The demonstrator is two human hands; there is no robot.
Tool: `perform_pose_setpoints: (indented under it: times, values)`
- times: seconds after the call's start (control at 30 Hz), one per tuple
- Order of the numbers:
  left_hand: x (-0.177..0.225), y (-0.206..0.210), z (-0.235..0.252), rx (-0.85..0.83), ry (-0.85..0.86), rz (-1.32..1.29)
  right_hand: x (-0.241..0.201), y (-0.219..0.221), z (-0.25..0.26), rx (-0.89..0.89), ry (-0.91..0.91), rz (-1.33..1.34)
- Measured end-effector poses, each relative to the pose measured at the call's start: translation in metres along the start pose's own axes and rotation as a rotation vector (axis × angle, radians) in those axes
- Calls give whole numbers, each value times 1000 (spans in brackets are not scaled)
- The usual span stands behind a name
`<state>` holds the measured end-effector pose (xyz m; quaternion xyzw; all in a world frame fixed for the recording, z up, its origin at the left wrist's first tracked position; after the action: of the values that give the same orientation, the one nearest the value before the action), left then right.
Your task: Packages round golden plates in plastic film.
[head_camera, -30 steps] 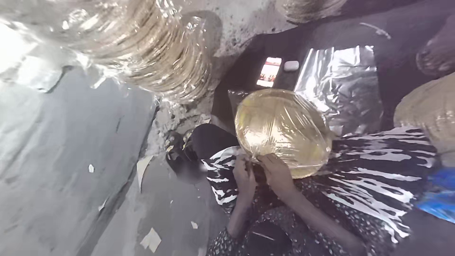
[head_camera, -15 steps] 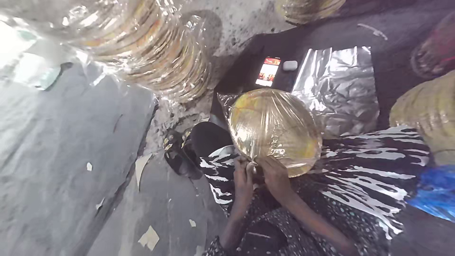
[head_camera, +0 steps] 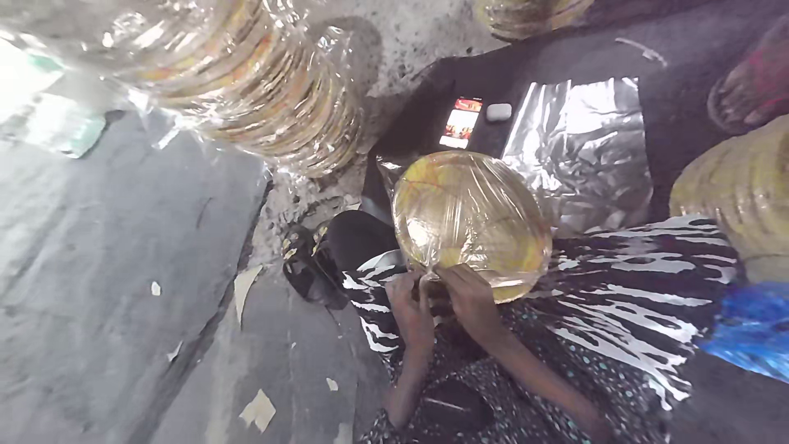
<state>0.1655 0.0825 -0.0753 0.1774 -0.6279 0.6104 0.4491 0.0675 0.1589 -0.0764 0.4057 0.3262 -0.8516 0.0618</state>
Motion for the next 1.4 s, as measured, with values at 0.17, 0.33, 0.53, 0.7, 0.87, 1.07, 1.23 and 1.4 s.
perform_pose_setpoints:
  times: [0.17, 0.33, 0.53, 0.7, 0.87, 1.07, 1.23, 1.4]
  values:
    - [-3, 1, 0, 63, 30, -39, 0, 0, 0, -13, 12, -4]
    - [2, 1, -3, 46, 80, -32, 1, 0, -1, -26, 18, -6]
    - [7, 0, -7, 140, -36, -144, 0, 1, 0, 3, -8, -12]
    - [10, 3, -9, 172, -34, -102, -1, 2, -2, 7, -10, -50]
    - [17, 6, -13, 112, -69, 58, -2, 0, -2, 9, 25, -68]
    - [18, 7, -14, -13, -75, 63, -1, 2, -4, 56, 57, -61]
    - [12, 5, -9, -66, -51, -9, -3, 2, -5, 39, 70, -22]
    - [5, -1, -1, -65, -113, -28, -1, 5, -4, -6, 108, 17]
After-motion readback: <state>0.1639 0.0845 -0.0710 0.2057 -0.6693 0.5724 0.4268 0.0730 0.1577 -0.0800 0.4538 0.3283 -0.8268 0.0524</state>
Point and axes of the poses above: each hand's wrist, its own z-axis towards the middle knuckle, its own y-axis out of the palm, x = y × z, the point moved 6 cm from there along z, towards the middle knuckle, and after that the axes turned 7 degrees about x, right-handed, at the moved point
